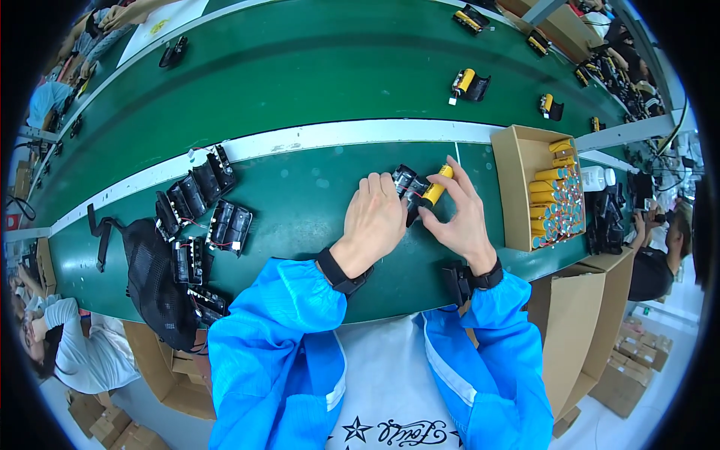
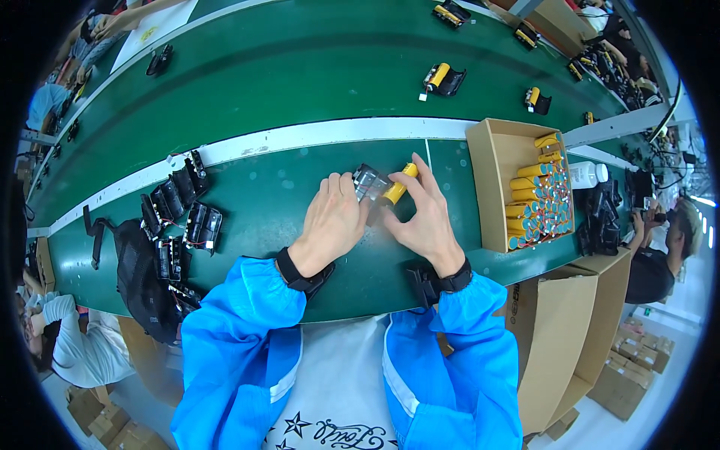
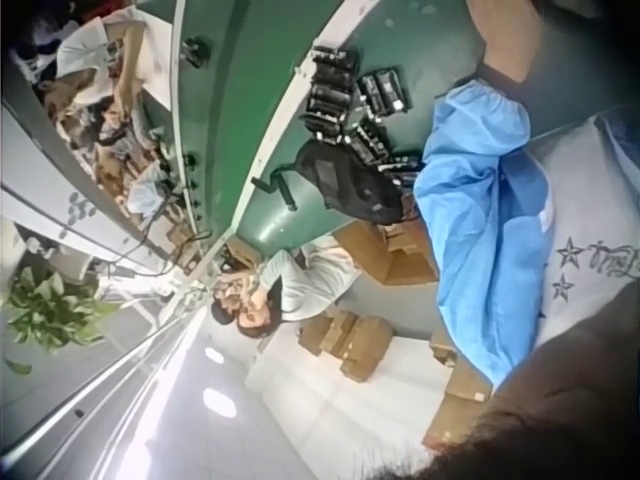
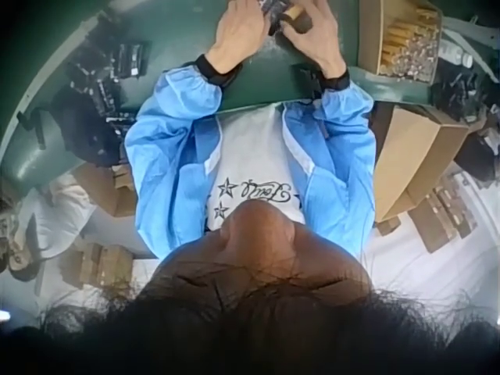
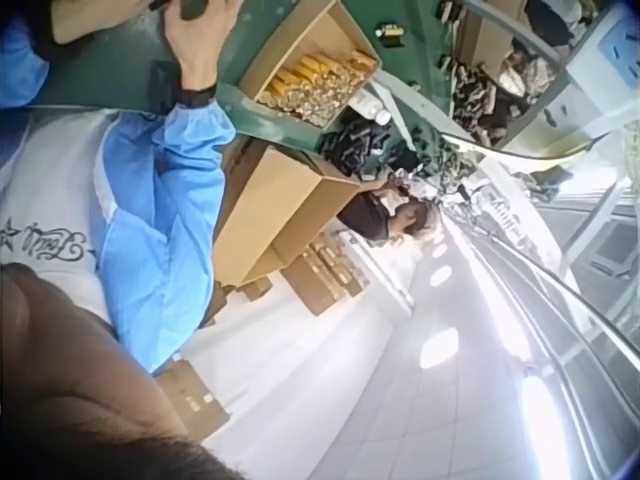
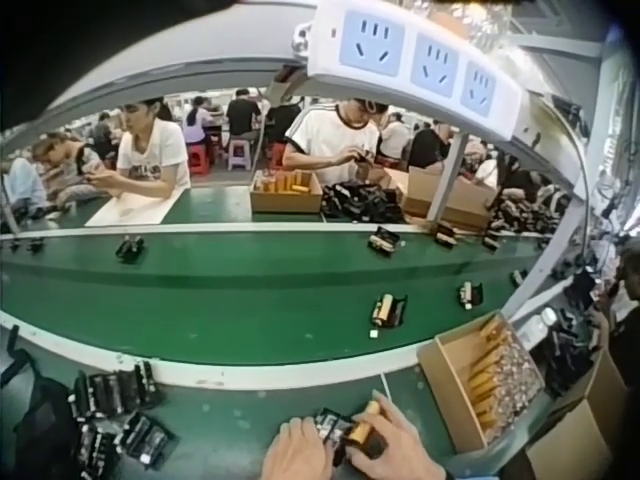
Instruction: The person picks up a battery and a battery case, inserts the battery into the case, and connects the wires before placing the assembled unit onto the conveyor belt.
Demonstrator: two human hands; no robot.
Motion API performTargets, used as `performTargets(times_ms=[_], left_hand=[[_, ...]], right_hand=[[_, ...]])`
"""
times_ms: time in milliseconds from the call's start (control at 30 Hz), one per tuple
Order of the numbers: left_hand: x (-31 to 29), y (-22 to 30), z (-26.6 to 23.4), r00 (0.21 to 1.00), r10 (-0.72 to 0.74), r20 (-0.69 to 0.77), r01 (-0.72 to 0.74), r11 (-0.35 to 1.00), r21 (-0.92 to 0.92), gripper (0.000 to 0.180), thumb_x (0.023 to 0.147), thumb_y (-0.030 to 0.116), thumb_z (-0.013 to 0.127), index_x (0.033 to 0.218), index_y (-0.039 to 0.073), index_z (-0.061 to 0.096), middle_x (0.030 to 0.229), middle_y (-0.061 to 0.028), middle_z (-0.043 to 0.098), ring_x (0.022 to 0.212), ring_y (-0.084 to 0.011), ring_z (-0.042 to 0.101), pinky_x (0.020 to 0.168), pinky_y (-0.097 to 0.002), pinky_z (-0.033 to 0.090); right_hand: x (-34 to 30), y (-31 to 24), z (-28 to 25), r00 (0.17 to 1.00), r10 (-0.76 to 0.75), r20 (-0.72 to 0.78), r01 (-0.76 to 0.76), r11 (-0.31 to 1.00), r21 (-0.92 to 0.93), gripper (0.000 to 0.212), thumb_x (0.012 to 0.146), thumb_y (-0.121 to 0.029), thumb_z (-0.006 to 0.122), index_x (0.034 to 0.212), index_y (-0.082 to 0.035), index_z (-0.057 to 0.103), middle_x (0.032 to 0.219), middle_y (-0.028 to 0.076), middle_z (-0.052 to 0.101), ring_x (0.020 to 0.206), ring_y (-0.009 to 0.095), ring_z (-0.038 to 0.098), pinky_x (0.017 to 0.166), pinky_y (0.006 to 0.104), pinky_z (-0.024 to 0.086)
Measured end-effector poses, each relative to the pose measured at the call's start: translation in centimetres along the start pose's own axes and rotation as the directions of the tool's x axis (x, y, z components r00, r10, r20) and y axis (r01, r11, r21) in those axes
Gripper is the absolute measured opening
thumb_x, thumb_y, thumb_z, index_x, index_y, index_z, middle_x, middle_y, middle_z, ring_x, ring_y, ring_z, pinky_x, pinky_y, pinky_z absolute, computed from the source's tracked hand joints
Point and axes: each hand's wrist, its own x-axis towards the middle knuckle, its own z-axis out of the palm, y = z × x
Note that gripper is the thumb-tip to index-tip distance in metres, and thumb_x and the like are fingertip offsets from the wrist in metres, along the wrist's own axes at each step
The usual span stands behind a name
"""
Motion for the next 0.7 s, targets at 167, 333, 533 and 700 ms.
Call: performTargets(times_ms=[167, 333, 533, 700], left_hand=[[-0.1, -0.1, 0.4, 0.999, 0.008, -0.048, -0.007, 1.000, 0.009, 0.036, 0.083, 0.013, 0.066, 0.105, -0.009, 0.050, 0.096, -0.0220, 0.054, 0.088, -0.0352, 0.057, 0.073, -0.0412, 0.051], [-0.2, -0.8, 0.7, 0.997, -0.005, -0.077, 0.003, 0.999, -0.033, 0.035, 0.081, 0.011, 0.068, 0.104, -0.008, 0.050, 0.095, -0.0208, 0.054, 0.090, -0.0354, 0.058, 0.074, -0.0409, 0.053], [-0.7, -2.4, -1.6, 0.999, 0.046, 0.015, -0.044, 0.989, -0.143, 0.047, 0.081, 0.011, 0.070, 0.119, -0.007, 0.050, 0.101, -0.0214, 0.055, 0.090, -0.0384, 0.062, 0.073, -0.0438, 0.055], [-1.5, -3.3, -3.6, 0.987, 0.158, 0.039, -0.145, 0.962, -0.232, 0.046, 0.083, 0.008, 0.068, 0.127, 0.002, 0.053, 0.108, -0.0192, 0.056, 0.080, -0.0376, 0.066, 0.067, -0.0454, 0.056]], right_hand=[[-0.2, -1.0, 0.1, 1.000, -0.009, 0.026, 0.008, 0.999, 0.039, 0.032, 0.075, -0.010, 0.080, 0.105, -0.005, 0.071, 0.138, 0.022, 0.051, 0.107, 0.033, 0.065, 0.090, 0.0348, 0.052], [-0.6, -2.5, 3.3, 0.993, -0.057, -0.101, 0.071, 0.987, 0.144, 0.030, 0.074, -0.009, 0.080, 0.103, -0.007, 0.073, 0.136, 0.027, 0.048, 0.092, 0.036, 0.067, 0.079, 0.0378, 0.055], [-0.8, -2.6, 4.4, 0.993, -0.081, -0.082, 0.089, 0.991, 0.101, 0.029, 0.075, -0.008, 0.079, 0.103, -0.007, 0.073, 0.139, 0.027, 0.045, 0.101, 0.037, 0.064, 0.084, 0.0395, 0.054], [-0.5, -3.5, 3.9, 0.998, -0.070, -0.004, 0.069, 0.994, -0.084, 0.027, 0.077, -0.010, 0.079, 0.103, -0.007, 0.073, 0.138, 0.024, 0.048, 0.111, 0.038, 0.061, 0.091, 0.0397, 0.054]])
